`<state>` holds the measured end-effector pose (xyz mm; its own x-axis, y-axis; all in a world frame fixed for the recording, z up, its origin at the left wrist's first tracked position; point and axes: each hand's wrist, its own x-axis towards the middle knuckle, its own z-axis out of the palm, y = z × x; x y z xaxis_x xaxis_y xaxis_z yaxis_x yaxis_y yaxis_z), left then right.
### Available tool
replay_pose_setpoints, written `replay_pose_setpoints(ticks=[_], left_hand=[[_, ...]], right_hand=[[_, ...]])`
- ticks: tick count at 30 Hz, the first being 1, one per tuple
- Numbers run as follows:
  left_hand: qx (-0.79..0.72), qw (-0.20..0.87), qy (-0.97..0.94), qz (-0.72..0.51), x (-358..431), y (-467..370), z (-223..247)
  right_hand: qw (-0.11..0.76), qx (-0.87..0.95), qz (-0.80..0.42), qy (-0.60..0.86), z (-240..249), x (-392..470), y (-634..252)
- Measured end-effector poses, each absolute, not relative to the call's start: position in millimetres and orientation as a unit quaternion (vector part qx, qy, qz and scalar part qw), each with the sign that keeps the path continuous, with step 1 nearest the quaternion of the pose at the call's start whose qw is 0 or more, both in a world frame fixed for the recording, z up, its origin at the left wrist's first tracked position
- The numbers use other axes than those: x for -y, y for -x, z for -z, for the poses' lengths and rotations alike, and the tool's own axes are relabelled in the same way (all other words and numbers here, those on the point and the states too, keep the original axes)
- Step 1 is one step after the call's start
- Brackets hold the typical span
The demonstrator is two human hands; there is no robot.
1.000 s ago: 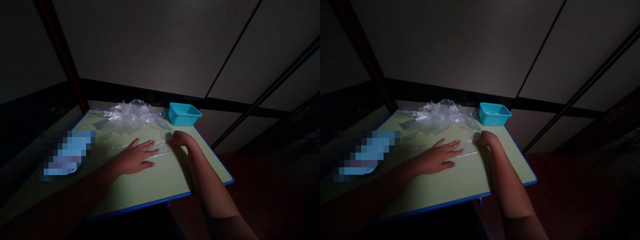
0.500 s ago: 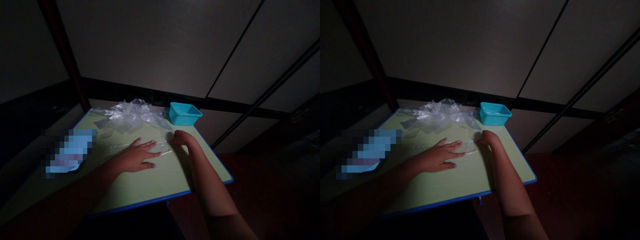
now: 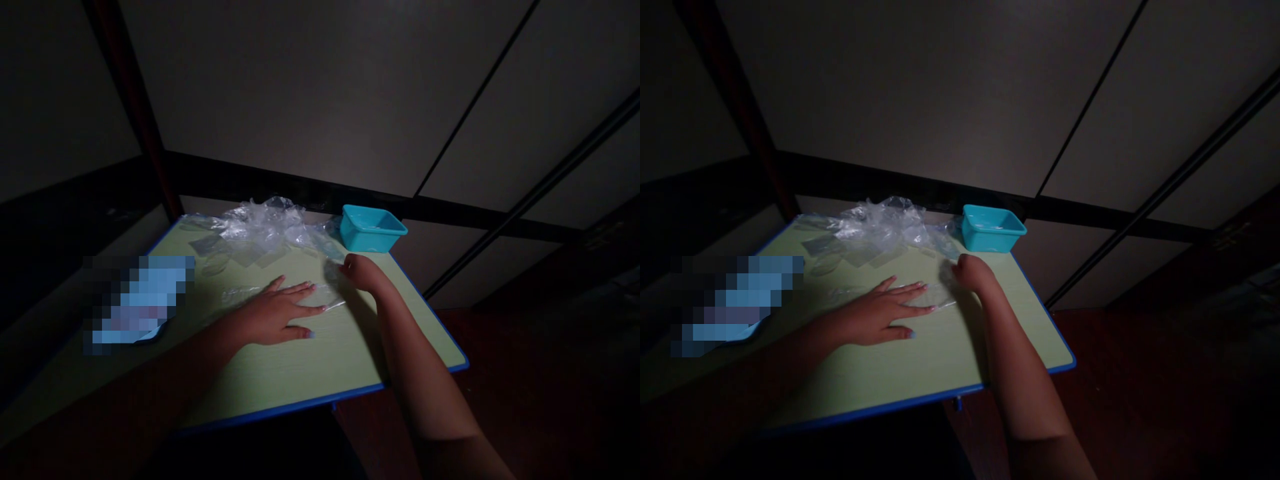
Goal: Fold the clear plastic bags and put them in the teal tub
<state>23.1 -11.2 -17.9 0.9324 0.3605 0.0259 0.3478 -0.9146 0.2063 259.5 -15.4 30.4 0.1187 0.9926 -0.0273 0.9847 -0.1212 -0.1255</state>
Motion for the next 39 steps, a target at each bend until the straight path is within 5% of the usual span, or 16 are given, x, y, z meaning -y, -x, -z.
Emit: replay_pose_setpoints(ticks=[5,10,18,39], left_hand=[[-0.185,0.095,-0.978,-0.017,11.8,-24.1,16.1],[-0.177,0.099,-0.979,-0.027,11.7,-24.3,16.7],[-0.178,0.067,-0.98,-0.055,9.9,-22.9,18.4],[-0.184,0.112,-0.976,-0.033,6.7,-3.1,16.3]], right_hand=[[0.229,0.668,-0.329,0.627,-26.5,22.4,-236.3],[0.154,0.64,-0.455,0.599,-24.1,24.8,-229.9],[0.039,0.635,-0.457,0.621,-28.6,27.5,-232.3],[0.008,0.596,-0.423,0.683,-24.6,25.4,-235.9]])
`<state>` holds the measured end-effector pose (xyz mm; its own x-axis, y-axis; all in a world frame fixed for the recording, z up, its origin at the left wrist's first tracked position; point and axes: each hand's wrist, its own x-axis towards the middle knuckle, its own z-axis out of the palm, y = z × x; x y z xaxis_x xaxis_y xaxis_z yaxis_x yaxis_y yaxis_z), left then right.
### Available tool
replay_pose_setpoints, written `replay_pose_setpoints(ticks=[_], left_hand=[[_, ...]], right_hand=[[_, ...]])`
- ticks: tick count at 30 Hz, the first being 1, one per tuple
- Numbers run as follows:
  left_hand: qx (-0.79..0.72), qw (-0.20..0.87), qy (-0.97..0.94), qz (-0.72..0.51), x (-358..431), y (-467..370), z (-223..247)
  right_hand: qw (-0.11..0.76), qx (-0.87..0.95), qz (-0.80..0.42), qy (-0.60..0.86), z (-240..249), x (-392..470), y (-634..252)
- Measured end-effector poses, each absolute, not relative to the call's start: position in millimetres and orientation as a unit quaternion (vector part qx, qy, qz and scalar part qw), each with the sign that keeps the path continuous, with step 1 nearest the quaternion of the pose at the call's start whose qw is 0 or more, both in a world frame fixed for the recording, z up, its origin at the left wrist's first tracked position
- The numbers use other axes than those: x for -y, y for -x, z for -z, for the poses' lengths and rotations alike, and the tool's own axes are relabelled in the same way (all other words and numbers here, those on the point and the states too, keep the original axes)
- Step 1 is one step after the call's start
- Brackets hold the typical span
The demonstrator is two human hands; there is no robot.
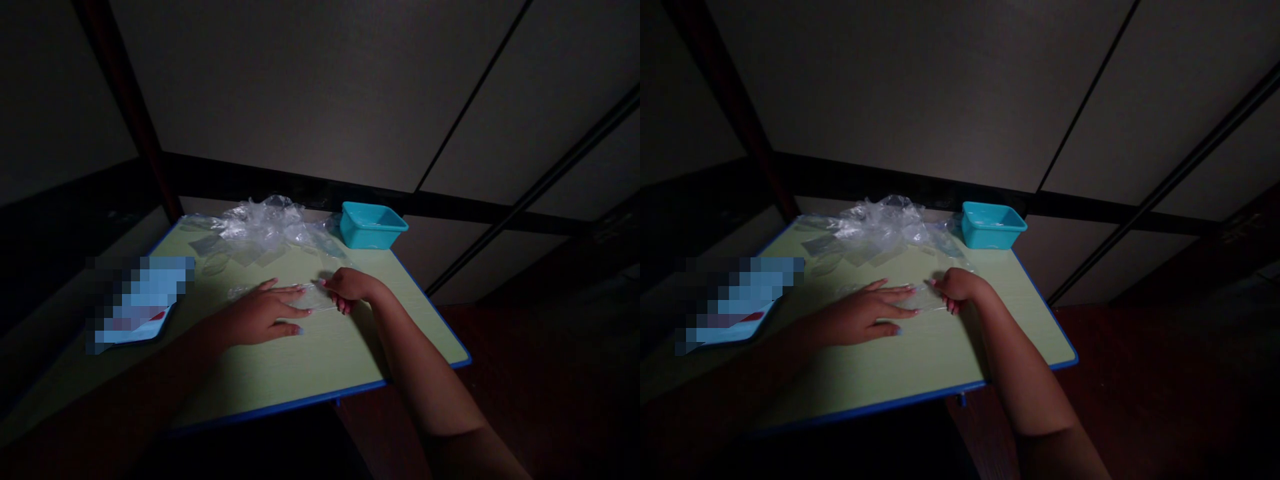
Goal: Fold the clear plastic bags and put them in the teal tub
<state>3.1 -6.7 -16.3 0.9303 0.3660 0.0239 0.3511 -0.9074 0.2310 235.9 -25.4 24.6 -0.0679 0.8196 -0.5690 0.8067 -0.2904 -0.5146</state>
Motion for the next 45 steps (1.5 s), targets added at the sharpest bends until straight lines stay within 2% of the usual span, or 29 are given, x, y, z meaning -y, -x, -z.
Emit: replay_pose_setpoints(ticks=[4,6,8,11,13,17,23,31,39,42,45], left_hand=[[-0.186,0.124,-0.974,-0.04,7.5,-2.9,16.6],[-0.183,0.123,-0.975,-0.04,8.3,-3.7,16.8],[-0.178,0.117,-0.976,-0.045,9.3,-4.3,15.9],[-0.182,0.104,-0.974,-0.091,10.7,-3.5,11.6],[-0.193,0.097,-0.967,-0.131,10.7,-1.9,7.1],[-0.188,0.11,-0.961,-0.173,7.8,0.9,1.1],[-0.253,0.112,-0.939,-0.206,3.2,-4.7,8.2],[-0.298,0.068,-0.94,-0.152,-5.6,-4.3,22.4],[-0.303,0.062,-0.941,-0.14,-8.9,-0.2,22.7],[-0.304,0.069,-0.939,-0.146,-8.9,-0.4,21.9],[-0.303,0.068,-0.939,-0.149,-9.8,-1.3,22.2]], right_hand=[[-0.033,0.612,-0.365,0.701,-26.3,24.9,-238.0],[-0.023,0.633,-0.319,0.705,-28.2,25.5,-238.4],[0.044,0.651,-0.314,0.69,-29.8,27.4,-237.0],[0.155,0.663,-0.408,0.608,-29.1,31.0,-231.1],[0.172,0.657,-0.473,0.562,-25.7,32.0,-226.2],[0.124,0.634,-0.531,0.548,-18.0,30.3,-221.3],[0.086,0.627,-0.523,0.571,-20.8,30.3,-220.5],[0.066,0.607,-0.518,0.599,-25.0,32.4,-221.3],[-0.028,0.604,-0.452,0.655,-31.9,28.8,-240.8],[-0.028,0.64,-0.442,0.628,-34.7,30.0,-241.4],[-0.011,0.652,-0.514,0.557,-34.2,34.1,-234.6]])
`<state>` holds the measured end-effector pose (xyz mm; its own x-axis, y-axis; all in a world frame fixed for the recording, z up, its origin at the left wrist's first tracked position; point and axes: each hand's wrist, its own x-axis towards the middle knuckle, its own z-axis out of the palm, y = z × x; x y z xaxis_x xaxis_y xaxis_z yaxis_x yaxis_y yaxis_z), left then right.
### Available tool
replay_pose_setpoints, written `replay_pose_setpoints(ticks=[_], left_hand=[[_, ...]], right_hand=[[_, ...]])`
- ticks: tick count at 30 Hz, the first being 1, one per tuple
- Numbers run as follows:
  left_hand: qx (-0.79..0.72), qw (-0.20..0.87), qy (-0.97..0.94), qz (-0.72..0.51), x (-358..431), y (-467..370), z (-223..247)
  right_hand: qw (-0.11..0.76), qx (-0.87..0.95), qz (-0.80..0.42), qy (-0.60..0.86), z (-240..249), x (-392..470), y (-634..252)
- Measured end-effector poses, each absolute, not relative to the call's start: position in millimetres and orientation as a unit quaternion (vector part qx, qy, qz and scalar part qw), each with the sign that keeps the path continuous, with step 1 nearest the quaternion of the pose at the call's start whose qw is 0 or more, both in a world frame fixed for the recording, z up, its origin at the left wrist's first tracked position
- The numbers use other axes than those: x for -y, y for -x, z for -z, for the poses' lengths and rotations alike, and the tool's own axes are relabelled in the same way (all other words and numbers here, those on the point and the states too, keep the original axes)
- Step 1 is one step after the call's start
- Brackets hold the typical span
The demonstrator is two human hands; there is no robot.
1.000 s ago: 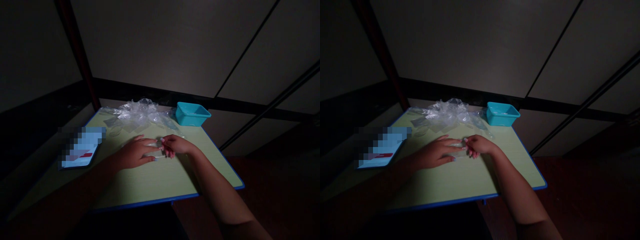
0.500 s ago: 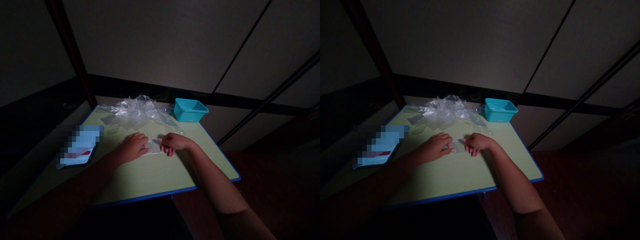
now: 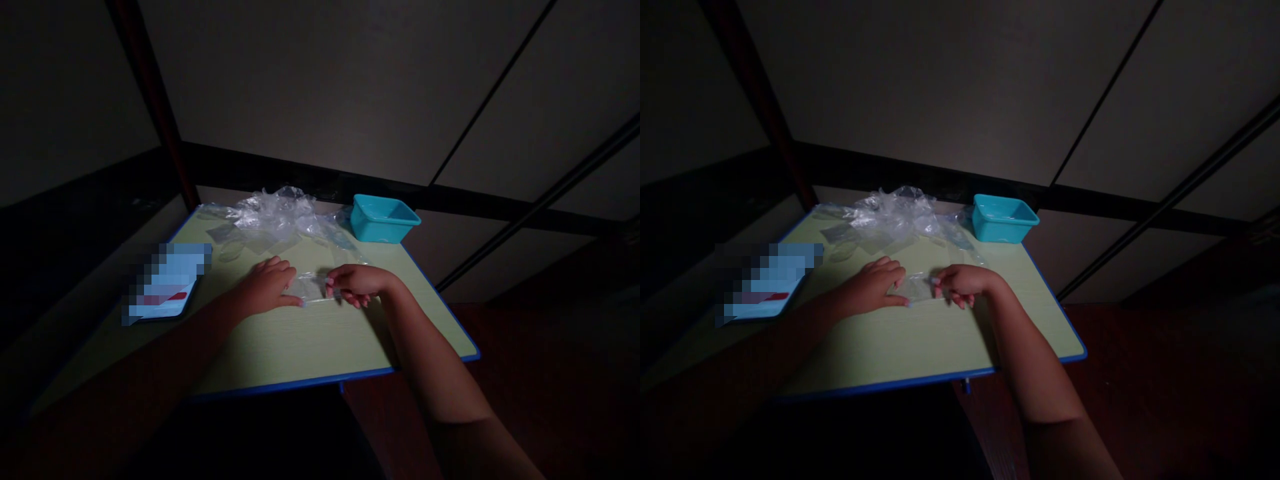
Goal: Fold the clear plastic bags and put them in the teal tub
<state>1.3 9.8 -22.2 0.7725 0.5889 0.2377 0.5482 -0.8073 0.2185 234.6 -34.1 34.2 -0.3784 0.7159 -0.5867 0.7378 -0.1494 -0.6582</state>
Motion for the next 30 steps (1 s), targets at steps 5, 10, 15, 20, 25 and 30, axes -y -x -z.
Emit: replay_pose_setpoints(ticks=[5,10,15,20,25,30], left_hand=[[-0.298,0.05,-0.942,-0.143,-10.7,-2.4,22.6],[-0.305,0.049,-0.94,-0.143,-8.9,-2.8,21.4],[-0.309,0.054,-0.938,-0.145,-8.7,-2.4,21.7],[-0.313,0.061,-0.937,-0.144,-8.9,-2.0,21.3],[-0.321,0.06,-0.935,-0.136,-8.4,-1.6,20.5],[-0.324,0.054,-0.935,-0.13,-10.1,-1.4,23.3]], right_hand=[[0.031,-0.645,0.604,-0.467,-25.8,38.4,-215.3],[0.059,-0.64,0.59,-0.488,-22.3,35.2,-209.0],[0.078,-0.645,0.553,-0.522,-27.6,33.8,-220.6],[0.079,-0.643,0.507,-0.568,-34.2,33.9,-235.2],[0.103,-0.648,0.471,-0.59,-38.3,31.7,-247.7],[0.122,-0.655,0.422,-0.615,-36.0,27.9,-258.8]])
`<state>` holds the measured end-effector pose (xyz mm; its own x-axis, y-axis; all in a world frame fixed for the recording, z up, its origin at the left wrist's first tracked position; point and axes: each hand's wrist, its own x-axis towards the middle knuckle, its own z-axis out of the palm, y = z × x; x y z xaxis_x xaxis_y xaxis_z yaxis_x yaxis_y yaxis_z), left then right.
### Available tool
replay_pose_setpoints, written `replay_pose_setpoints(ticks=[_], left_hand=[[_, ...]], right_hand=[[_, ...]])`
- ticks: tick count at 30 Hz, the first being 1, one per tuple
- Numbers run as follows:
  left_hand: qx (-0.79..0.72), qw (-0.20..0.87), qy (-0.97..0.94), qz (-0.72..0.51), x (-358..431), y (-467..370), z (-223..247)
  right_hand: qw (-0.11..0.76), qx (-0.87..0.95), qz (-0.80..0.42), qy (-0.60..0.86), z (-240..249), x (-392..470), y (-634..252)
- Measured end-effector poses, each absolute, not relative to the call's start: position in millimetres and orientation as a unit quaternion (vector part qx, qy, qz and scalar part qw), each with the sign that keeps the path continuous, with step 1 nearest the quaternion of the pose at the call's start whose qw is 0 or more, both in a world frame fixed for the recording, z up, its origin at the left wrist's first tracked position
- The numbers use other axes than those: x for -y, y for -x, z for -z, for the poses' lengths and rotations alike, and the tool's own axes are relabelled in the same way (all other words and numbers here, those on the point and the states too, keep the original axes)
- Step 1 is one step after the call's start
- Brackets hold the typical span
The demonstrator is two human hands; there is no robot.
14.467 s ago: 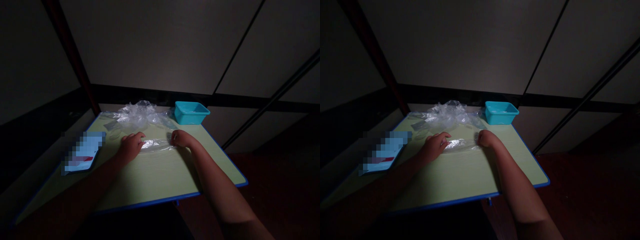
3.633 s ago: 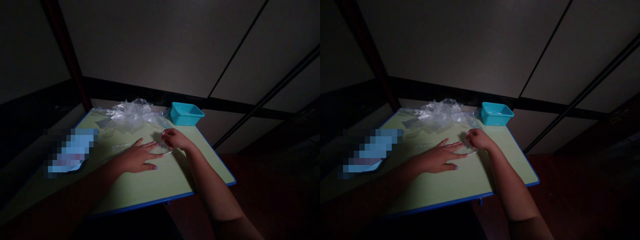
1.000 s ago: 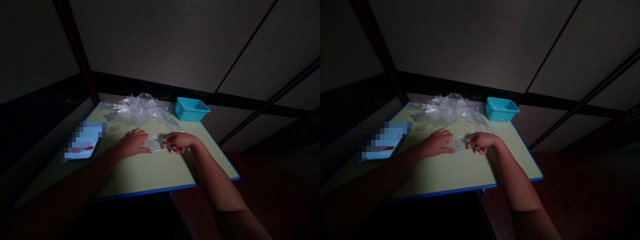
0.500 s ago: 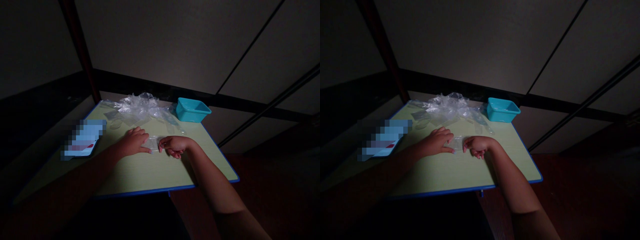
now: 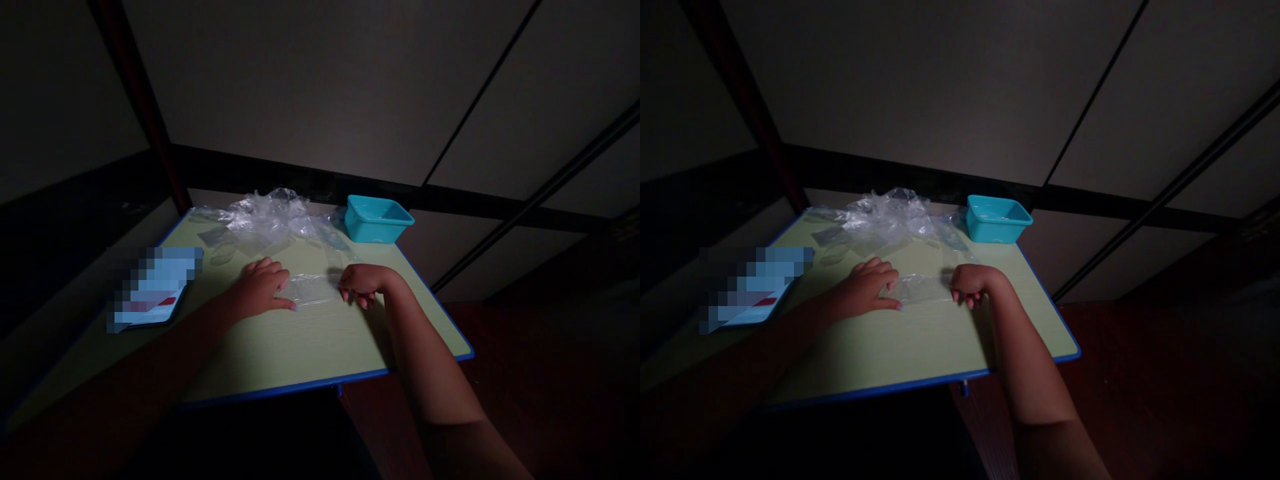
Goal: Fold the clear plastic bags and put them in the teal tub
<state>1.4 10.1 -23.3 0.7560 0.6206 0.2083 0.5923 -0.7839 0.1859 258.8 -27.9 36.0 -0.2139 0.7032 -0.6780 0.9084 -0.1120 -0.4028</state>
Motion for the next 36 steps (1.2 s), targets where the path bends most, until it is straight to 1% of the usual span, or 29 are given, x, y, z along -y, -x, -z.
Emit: replay_pose_setpoints(ticks=[10,14,16,18,21,22,25,26,28,33,36], left_hand=[[-0.328,0.045,-0.935,-0.127,-8.3,-1.8,21.6],[-0.331,0.036,-0.935,-0.121,-7.7,-2.1,20.9],[-0.33,0.033,-0.936,-0.119,-7.0,-2.0,20.7],[-0.323,0.035,-0.938,-0.126,-5.8,-2.0,20.2],[-0.321,0.048,-0.932,-0.162,-4.2,-2.2,17.5],[-0.332,0.051,-0.924,-0.181,-4.4,-2.1,15.9],[-0.398,0.039,-0.885,-0.239,-9.1,0.4,9.9],[-0.424,0.029,-0.87,-0.25,-11.8,2.2,8.1],[-0.47,0.004,-0.846,-0.252,-17.8,6.8,5.7],[-0.513,-0.021,-0.837,-0.191,-26.3,17.2,5.3],[-0.53,-0.029,-0.833,-0.155,-25.0,19.7,4.4]], right_hand=[[0.154,-0.62,0.366,-0.677,-36.3,27.9,-262.4],[0.13,-0.62,0.333,-0.698,-38.6,26.9,-263.8],[0.08,-0.635,0.309,-0.703,-38.5,25.5,-262.6],[-0.005,-0.673,0.262,-0.692,-35.8,24.2,-257.1],[-0.158,-0.744,0.115,-0.639,-26.2,24.6,-239.4],[-0.195,-0.756,0.075,-0.62,-22.4,25.8,-232.1],[-0.248,-0.824,0.044,-0.507,-12.9,32.9,-211.4],[-0.252,-0.843,0.051,-0.471,-11.1,36.1,-205.9],[-0.231,-0.872,0.076,-0.425,-9.0,42.6,-197.5],[-0.099,-0.891,0.122,-0.426,-2.3,48.8,-187.4],[-0.039,-0.891,0.128,-0.434,4.3,46.4,-185.1]])
